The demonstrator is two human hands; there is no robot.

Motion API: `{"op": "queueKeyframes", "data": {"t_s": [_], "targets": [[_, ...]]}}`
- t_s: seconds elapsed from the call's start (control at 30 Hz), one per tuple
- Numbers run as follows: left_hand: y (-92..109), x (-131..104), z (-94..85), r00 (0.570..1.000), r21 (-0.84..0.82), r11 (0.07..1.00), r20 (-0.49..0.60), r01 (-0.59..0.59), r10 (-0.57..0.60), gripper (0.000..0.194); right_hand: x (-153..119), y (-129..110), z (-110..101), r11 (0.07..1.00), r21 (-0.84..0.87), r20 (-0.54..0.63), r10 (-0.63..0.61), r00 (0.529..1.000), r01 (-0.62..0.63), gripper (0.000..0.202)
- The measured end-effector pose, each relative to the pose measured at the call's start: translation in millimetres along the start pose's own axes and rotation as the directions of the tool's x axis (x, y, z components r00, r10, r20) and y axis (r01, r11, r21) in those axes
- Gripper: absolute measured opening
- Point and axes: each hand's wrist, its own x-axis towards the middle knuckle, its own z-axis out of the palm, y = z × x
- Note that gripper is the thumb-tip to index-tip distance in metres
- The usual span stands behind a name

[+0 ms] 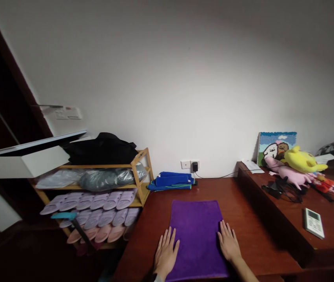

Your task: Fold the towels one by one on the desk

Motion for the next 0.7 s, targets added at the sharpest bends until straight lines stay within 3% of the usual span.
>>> {"op": "queueKeyframes", "data": {"t_s": [0.1,0.17,0.23,0.37,0.43,0.5,0.6,0.7], "targets": [[7.4,1.9,-5.6,0.997,0.002,0.999,-0.061,-0.038,0.038,0.061,-22.5,2.7,3.5,1.0,-0.001,-0.035,-0.018,0.999,0.018,0.068],[24.0,2.8,-8.4,0.989,-0.014,0.996,-0.121,-0.084,0.082,0.059,-34.2,6.3,7.0,1.0,-0.01,-0.016,-0.004,1.0,0.003,0.069],[54.0,2.7,-9.1,0.976,-0.048,0.985,-0.154,-0.165,0.156,0.057,-40.9,10.1,10.2,1.0,-0.022,0.003,0.006,1.0,-0.006,0.068],[136.5,-0.3,-1.0,0.908,-0.13,0.902,-0.15,-0.411,0.392,0.056,-43.6,16.0,17.3,1.0,-0.027,-0.025,-0.013,1.0,0.013,0.067],[172.0,-2.6,6.5,0.881,-0.161,0.867,-0.119,-0.471,0.457,0.056,-43.3,18.2,21.1,0.999,-0.021,-0.041,-0.05,0.998,0.049,0.066],[194.3,-5.1,14.1,0.874,-0.189,0.853,-0.08,-0.486,0.479,0.055,-42.9,19.9,23.9,0.995,-0.02,-0.04,-0.102,0.994,0.101,0.064],[197.2,-9.5,21.2,0.876,-0.209,0.854,-0.031,-0.476,0.481,0.054,-42.4,20.5,24.1,0.992,-0.018,-0.019,-0.127,0.992,0.127,0.062],[164.2,-15.1,21.2,0.887,-0.178,0.873,-0.006,-0.455,0.461,0.056,-42.4,18.9,21.1,0.995,0.0,-0.026,-0.099,0.995,0.099,0.064]]}}
